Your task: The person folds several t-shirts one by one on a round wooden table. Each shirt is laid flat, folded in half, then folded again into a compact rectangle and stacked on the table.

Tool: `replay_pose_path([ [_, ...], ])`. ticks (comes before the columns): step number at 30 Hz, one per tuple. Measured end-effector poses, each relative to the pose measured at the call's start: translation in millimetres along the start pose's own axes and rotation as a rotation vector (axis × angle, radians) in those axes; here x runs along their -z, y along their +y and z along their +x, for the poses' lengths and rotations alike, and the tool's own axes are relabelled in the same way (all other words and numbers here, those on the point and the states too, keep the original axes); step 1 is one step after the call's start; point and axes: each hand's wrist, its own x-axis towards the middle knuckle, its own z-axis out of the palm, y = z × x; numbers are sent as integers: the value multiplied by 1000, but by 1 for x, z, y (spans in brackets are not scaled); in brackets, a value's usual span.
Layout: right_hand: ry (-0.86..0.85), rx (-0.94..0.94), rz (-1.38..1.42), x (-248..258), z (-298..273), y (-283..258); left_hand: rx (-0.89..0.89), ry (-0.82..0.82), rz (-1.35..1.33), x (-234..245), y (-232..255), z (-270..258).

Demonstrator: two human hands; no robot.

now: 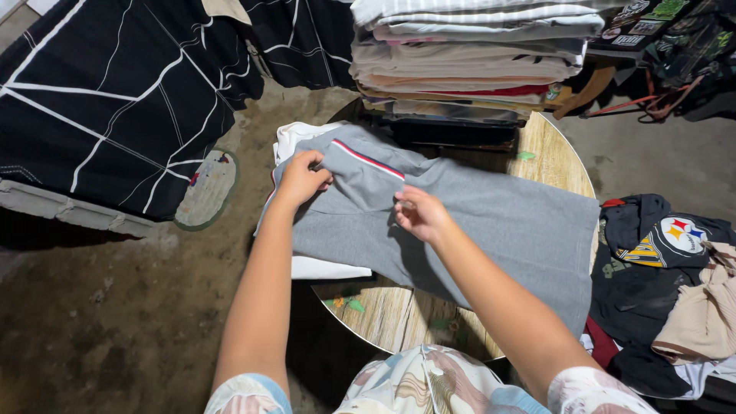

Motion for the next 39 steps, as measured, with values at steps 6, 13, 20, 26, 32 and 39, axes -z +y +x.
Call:
replay_pose_path([
  [6,-237,995,-911,-22,-82,35,-328,-1,169,46,-17,-60],
  [13,-201,699,-944,-29,-112,65,164,273,607,30,15,-98],
  [20,-380,550,-698,-15,-110,64,9,267,664,16,49,-100],
  [26,41,619,-591,73,-75,24,-97,388,863,26,58,-71],
  [32,689,585,-261,258,-58,-95,-131,226,774,18,49,25],
  [39,645,408,-69,338,-70,-153,127,-80,915,-25,46,105],
])
